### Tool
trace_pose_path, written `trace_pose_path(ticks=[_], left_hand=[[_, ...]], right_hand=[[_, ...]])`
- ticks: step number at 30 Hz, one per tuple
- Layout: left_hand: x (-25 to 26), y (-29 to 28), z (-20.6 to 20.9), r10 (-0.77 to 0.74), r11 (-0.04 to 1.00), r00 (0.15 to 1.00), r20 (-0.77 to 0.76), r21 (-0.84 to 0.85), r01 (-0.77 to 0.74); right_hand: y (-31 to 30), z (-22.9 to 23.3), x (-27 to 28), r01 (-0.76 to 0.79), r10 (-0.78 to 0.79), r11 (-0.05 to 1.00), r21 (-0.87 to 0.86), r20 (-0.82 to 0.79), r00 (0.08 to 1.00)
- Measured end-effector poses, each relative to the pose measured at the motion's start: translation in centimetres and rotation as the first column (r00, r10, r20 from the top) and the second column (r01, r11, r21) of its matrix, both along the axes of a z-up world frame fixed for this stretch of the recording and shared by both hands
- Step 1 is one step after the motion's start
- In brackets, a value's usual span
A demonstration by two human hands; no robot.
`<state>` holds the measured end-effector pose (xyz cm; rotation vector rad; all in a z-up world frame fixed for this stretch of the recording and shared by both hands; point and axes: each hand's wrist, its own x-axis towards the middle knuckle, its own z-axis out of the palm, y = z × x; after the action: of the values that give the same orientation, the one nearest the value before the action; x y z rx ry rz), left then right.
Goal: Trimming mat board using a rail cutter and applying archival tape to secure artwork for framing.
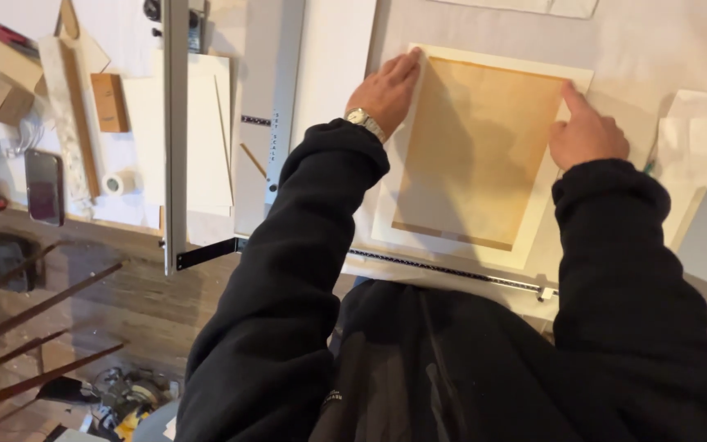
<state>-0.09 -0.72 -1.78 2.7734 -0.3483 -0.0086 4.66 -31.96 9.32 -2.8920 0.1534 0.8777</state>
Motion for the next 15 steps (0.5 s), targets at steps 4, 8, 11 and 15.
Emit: trace_pose_path(ticks=[4, 8, 11, 15], left_hand=[[1.1, 0.1, 0.5, 0.021, 1.0, 0.999, -0.037, 0.003, -0.021], [0.1, -0.2, 1.2, 0.012, 1.0, 0.998, -0.058, 0.014, -0.012], [0.2, -0.2, 1.8, -0.003, 0.999, 0.999, -0.049, 0.032, 0.005], [0.2, -0.2, 1.2, 0.015, 1.0, 0.996, -0.084, -0.008, -0.016]], right_hand=[[-1.4, -2.0, -0.8, -0.107, 0.107, 0.994, -0.013, 0.034, 0.994], [-0.5, -0.8, -0.4, -0.041, 0.04, 0.999, -0.018, -0.006, 0.999], [-1.3, -1.7, -0.9, -0.041, 0.041, 0.999, -0.007, -0.013, 0.999], [-1.8, -2.3, -1.3, -0.07, 0.07, 0.998, -0.004, 0.0, 0.998]])
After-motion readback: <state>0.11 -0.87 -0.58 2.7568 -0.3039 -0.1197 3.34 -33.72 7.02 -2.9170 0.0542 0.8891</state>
